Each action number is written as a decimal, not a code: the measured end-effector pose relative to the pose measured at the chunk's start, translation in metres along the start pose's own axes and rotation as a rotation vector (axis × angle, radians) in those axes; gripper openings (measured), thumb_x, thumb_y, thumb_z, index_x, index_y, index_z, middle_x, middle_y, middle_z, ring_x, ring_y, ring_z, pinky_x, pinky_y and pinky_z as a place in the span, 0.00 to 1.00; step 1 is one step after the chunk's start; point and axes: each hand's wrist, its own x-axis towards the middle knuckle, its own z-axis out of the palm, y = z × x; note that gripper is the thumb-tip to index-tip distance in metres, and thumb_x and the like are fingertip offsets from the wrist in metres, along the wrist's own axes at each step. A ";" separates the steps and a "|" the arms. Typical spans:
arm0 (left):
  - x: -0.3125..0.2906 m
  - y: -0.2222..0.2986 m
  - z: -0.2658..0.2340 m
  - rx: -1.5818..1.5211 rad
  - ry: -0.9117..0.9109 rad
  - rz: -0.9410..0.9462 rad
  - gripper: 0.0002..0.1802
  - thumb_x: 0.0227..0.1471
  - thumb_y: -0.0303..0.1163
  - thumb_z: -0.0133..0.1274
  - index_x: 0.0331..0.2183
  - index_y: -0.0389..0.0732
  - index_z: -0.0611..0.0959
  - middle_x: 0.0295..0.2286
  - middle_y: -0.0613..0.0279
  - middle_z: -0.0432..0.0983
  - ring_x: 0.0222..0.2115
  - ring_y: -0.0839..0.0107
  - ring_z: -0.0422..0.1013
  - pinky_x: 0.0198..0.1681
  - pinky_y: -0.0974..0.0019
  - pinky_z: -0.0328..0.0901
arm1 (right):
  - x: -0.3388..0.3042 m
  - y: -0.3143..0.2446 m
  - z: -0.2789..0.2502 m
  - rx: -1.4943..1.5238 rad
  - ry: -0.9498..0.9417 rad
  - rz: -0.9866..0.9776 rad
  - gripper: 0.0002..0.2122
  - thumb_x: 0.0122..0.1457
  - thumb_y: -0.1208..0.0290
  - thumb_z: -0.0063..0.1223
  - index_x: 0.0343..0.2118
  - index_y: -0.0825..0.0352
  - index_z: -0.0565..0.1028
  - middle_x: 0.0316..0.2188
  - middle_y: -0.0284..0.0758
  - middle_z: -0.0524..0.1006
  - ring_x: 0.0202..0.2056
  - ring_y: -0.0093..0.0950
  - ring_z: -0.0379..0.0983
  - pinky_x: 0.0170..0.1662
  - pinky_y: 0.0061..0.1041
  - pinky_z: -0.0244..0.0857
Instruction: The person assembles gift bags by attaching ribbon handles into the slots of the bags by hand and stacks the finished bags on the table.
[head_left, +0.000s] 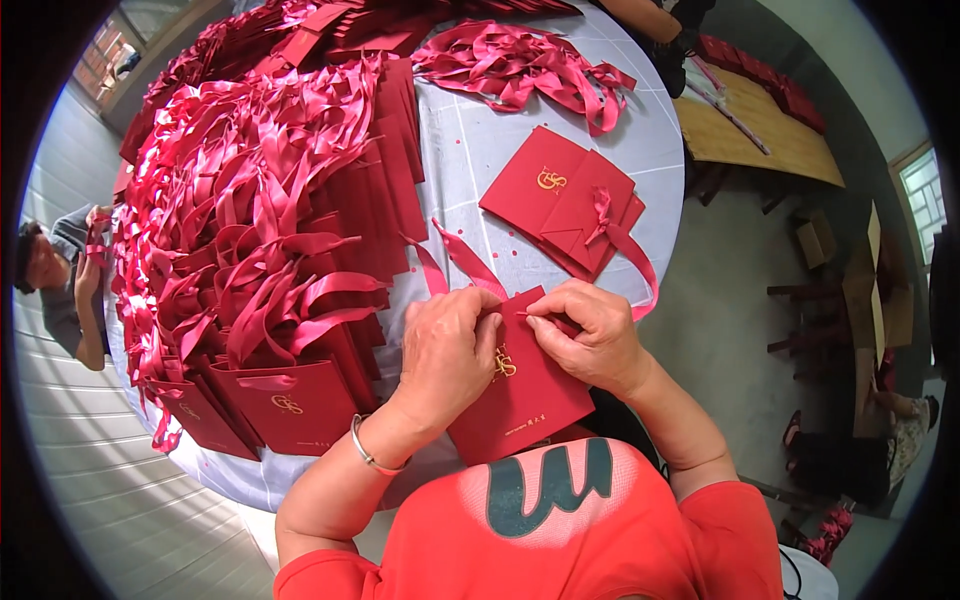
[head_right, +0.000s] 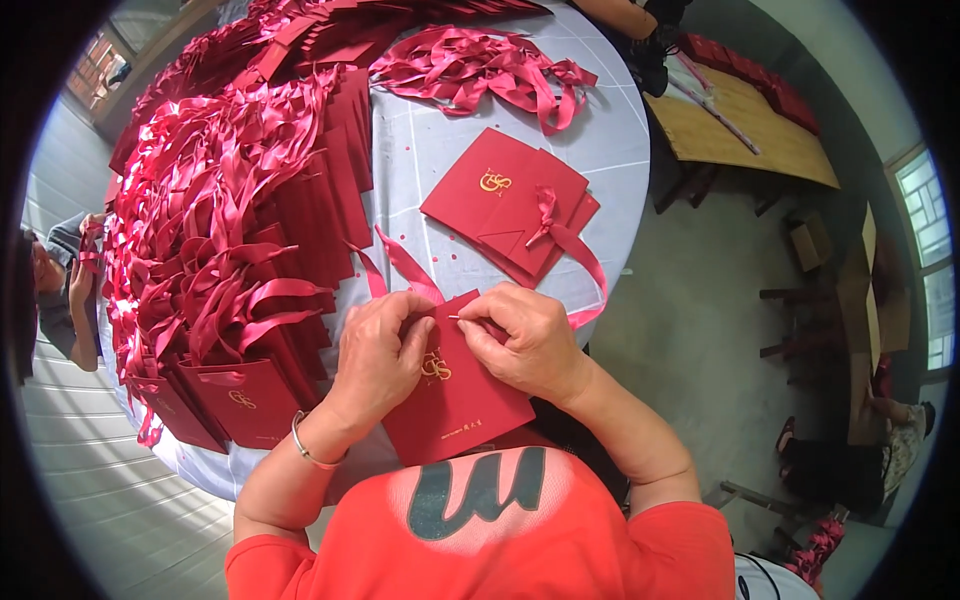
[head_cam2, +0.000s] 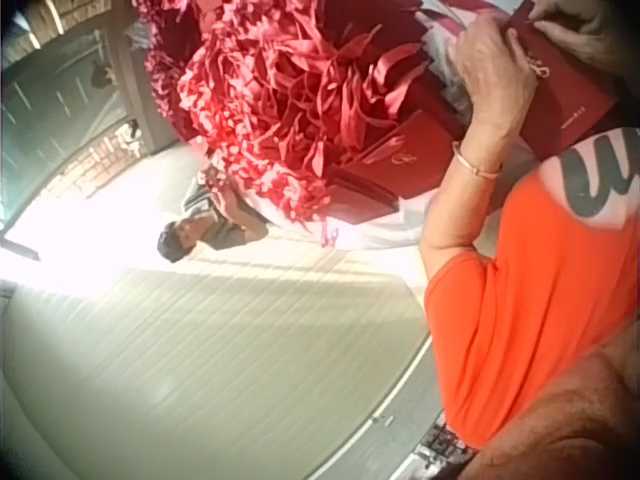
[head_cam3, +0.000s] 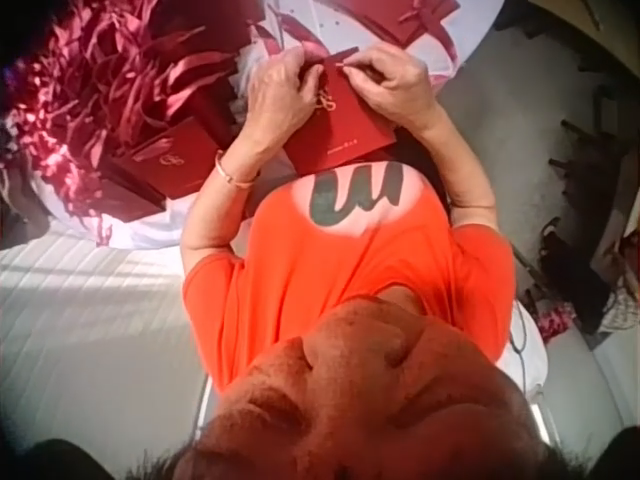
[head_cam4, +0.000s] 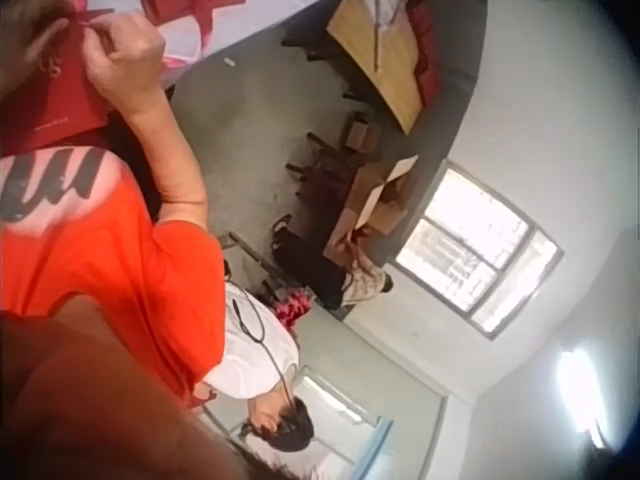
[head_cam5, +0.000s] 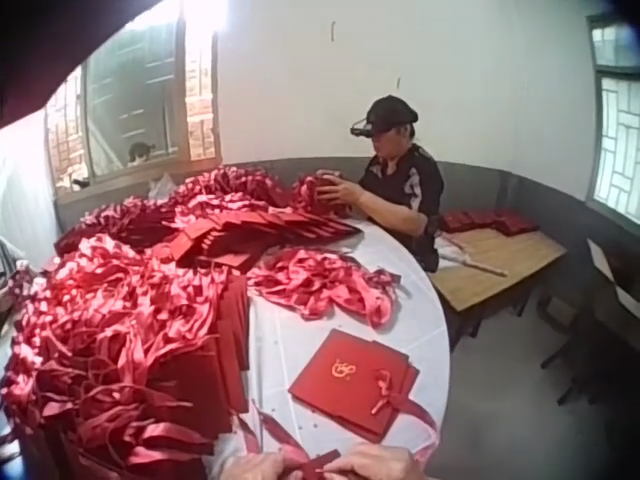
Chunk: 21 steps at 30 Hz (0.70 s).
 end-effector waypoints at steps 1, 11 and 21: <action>0.000 0.000 0.000 0.001 -0.006 -0.014 0.06 0.50 0.28 0.59 0.33 0.41 0.81 0.27 0.57 0.78 0.33 0.57 0.74 0.40 0.57 0.61 | 0.000 -0.001 0.000 -0.018 0.017 -0.004 0.04 0.49 0.80 0.62 0.28 0.68 0.78 0.22 0.37 0.76 0.24 0.31 0.75 0.27 0.26 0.69; 0.000 -0.001 0.001 -0.097 0.009 -0.037 0.05 0.51 0.26 0.58 0.32 0.36 0.82 0.26 0.53 0.79 0.29 0.55 0.75 0.37 0.56 0.65 | 0.004 -0.006 -0.001 -0.100 0.004 -0.110 0.05 0.47 0.81 0.62 0.26 0.67 0.76 0.20 0.36 0.75 0.21 0.31 0.74 0.24 0.28 0.68; -0.003 0.002 0.000 -0.127 0.000 -0.036 0.04 0.51 0.25 0.58 0.32 0.36 0.81 0.26 0.53 0.79 0.28 0.55 0.75 0.40 0.56 0.64 | 0.004 -0.022 0.004 -0.472 -0.130 -0.208 0.06 0.47 0.79 0.60 0.25 0.67 0.73 0.22 0.37 0.73 0.23 0.34 0.74 0.25 0.31 0.69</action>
